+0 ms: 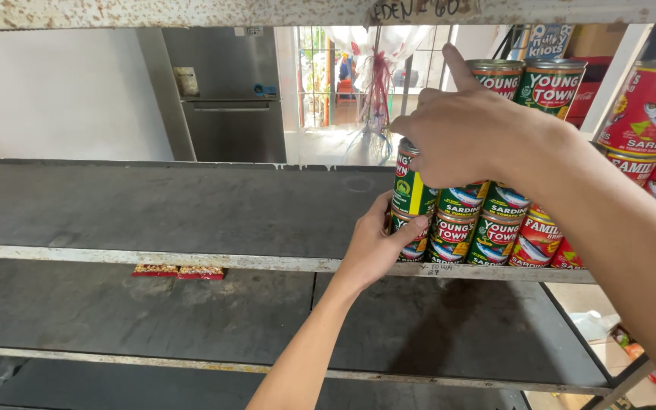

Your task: Organize and restock canned sardines on store shelves.

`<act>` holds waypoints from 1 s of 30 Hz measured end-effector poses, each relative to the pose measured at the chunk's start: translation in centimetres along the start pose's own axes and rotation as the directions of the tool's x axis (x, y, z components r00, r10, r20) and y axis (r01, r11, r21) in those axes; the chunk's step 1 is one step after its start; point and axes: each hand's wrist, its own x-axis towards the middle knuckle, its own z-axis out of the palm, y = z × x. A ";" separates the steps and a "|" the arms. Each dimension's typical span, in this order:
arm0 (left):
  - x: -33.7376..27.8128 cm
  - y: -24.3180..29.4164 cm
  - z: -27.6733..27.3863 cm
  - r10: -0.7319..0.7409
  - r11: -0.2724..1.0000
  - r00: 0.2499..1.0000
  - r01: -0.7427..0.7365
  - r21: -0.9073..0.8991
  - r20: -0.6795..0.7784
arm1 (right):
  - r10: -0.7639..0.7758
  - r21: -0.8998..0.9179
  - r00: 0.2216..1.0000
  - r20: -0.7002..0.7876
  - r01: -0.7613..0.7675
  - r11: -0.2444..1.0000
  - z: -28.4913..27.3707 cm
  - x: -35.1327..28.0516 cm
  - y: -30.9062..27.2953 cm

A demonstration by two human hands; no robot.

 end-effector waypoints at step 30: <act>0.4 -1.5 0.0 0.063 0.980 0.997 -0.055 -0.193 0.036 | -0.139 0.062 0.784 -0.604 0.220 0.974 -0.1 -4.4 1.0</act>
